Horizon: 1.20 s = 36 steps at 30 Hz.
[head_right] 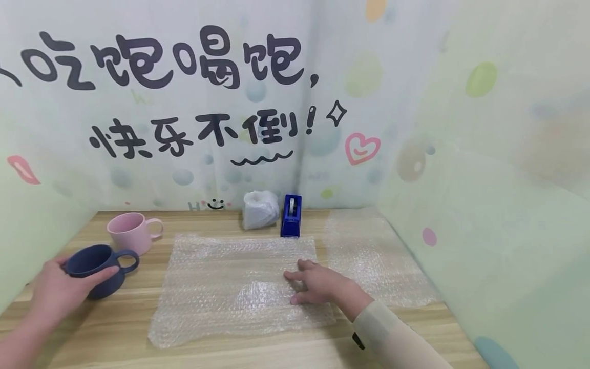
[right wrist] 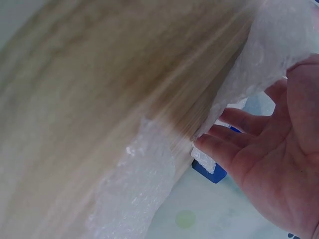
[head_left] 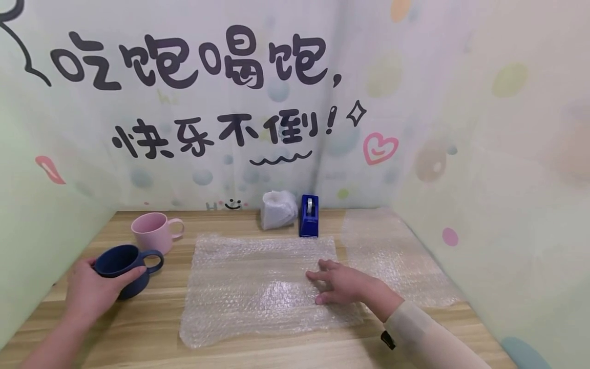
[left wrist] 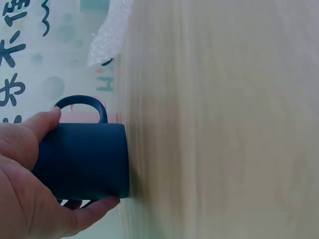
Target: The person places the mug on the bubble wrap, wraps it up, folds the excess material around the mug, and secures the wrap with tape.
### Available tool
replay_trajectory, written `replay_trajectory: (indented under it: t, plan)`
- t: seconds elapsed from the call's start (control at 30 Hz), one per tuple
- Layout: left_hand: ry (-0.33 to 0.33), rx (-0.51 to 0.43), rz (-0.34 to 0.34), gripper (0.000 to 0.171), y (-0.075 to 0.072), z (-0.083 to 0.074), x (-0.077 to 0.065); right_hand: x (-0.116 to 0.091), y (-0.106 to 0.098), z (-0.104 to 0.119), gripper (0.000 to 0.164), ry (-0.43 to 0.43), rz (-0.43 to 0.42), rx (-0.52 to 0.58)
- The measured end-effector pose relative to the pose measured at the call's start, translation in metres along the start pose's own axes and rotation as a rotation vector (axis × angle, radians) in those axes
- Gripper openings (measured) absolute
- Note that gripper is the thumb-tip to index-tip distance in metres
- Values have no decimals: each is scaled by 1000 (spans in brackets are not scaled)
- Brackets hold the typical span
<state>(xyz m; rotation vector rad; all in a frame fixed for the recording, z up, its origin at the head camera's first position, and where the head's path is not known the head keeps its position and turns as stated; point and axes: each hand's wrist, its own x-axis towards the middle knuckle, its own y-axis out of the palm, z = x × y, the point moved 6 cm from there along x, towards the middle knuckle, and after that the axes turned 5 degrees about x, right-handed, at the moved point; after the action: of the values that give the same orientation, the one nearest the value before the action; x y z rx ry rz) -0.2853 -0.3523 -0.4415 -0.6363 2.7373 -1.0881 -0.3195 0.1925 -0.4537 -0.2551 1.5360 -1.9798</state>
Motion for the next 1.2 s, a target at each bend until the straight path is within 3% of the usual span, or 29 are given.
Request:
replay_trajectory:
  t: [0.27, 0.37, 0.5, 0.63, 0.8, 1.0, 1.2]
  plan:
    - [9, 3, -6, 103, -3, -8, -1, 1, -1, -1, 77, 3, -4, -4]
    - [47, -17, 0, 102, 0, -26, -7, 1, -3, -2, 77, 13, -8, -1]
    - [173, -122, 57, 102, 14, -72, -19, 0, -5, -4, 77, 28, -10, 20]
    - [293, -225, 171, 95, 44, -127, -30, 0, -5, -4, 77, 29, -12, 36]
    - [307, -270, 308, 93, 101, -179, -40, -1, -3, -5, 77, 23, -11, 44]
    - [343, -285, 413, 87, 167, -209, -48, -1, 0, -5, 77, -1, -19, 20]
    - [409, -305, 452, 82, 202, -221, -50, 1, 1, -5, 75, -16, -27, 11]
